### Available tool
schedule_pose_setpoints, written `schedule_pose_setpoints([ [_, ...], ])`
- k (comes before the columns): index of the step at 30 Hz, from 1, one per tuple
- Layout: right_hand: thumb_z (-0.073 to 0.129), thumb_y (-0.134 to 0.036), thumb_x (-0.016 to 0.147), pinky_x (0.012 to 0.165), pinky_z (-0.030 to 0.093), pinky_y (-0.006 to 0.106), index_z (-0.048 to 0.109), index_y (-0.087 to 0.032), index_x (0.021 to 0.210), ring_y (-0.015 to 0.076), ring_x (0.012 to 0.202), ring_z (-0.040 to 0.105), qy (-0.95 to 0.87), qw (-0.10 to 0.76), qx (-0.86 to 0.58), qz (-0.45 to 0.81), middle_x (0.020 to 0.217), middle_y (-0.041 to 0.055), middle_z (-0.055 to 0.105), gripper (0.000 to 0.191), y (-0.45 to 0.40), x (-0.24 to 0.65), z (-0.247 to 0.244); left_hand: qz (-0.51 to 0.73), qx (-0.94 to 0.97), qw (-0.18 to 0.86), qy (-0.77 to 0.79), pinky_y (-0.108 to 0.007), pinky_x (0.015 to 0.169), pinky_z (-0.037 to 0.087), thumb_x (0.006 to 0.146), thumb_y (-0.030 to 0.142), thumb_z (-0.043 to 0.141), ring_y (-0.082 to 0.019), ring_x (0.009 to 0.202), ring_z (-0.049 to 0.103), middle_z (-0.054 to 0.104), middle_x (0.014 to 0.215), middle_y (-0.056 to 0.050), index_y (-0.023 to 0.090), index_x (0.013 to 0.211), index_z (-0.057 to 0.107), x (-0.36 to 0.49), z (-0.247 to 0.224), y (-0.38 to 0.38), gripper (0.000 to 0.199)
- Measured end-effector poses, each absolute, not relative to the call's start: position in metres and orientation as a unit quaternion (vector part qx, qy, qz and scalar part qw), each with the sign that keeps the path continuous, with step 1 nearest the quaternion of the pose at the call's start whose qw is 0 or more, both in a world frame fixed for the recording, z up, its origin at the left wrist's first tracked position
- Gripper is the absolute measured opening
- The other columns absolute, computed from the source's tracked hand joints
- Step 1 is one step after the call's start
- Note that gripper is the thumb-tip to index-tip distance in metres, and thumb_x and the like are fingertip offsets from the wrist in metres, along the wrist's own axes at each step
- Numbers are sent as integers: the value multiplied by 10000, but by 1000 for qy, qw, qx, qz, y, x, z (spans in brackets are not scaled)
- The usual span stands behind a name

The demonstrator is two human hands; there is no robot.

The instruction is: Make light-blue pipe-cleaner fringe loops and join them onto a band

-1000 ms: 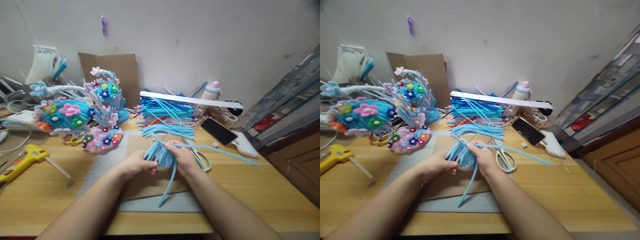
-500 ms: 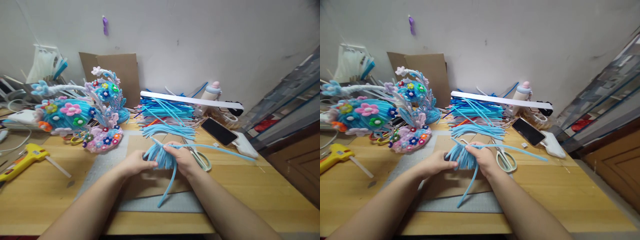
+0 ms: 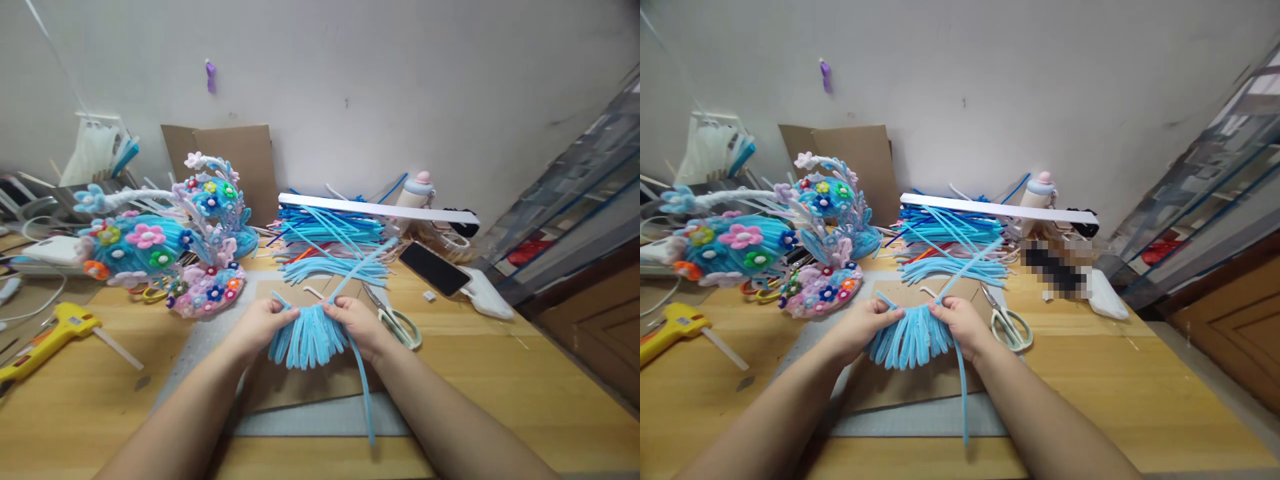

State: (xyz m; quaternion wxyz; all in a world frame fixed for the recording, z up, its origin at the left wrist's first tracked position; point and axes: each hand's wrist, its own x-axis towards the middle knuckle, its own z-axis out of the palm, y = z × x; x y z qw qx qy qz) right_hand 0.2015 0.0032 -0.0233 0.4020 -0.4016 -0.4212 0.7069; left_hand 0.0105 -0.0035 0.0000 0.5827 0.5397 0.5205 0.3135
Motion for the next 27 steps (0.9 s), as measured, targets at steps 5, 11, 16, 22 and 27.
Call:
schedule_pose_setpoints([
  [5, 658, -425, 672, 512, 463, 219, 615, -117, 743, 110, 503, 590, -468, 312, -417, 714, 564, -1, 625, 319, -1, 201, -19, 278, 544, 556, 564, -224, 464, 358, 675, 475, 623, -119, 475, 487, 605, 567, -24, 100, 649, 623, -5, 2, -12, 376],
  [11, 642, -258, 657, 386, 419, 181, 630, -122, 754, 100, 380, 559, -527, 196, -454, 692, 478, -17, 602, 168, -4, 200, -22, 251, 648, 254, 673, -347, 697, 446, 750, 449, 534, -256, 797, 596, 659, 902, -110, 104, 1099, 563, -32, 5, -21, 492],
  [16, 590, -233, 693, 332, 354, 148, 597, -149, 880, 63, 323, 483, -563, 203, -448, 664, 473, -64, 554, 205, -4, 196, -25, 298, 757, 14, 581, -442, 998, 285, 769, 293, 540, -283, 1186, 399, 480, 1268, -123, 182, 1238, 451, -15, 15, -28, 491],
  [22, 670, -256, 655, 560, 465, 227, 621, -138, 826, 104, 576, 591, -506, 251, -321, 760, 691, 2, 629, 215, 2, 201, -18, 220, 837, 273, 421, -361, 903, 406, 710, 131, 587, -213, 1057, 491, 556, 1128, -49, 248, 1099, 542, 33, 25, -19, 408],
  [27, 747, -205, 570, 807, 426, 295, 664, -160, 836, 177, 869, 584, -496, 320, -277, 758, 855, 20, 648, 283, 7, 202, -11, 262, 873, 234, 339, -376, 883, 395, 788, 122, 522, -204, 1029, 485, 566, 1112, -49, 251, 1029, 587, 48, 25, -11, 281],
])
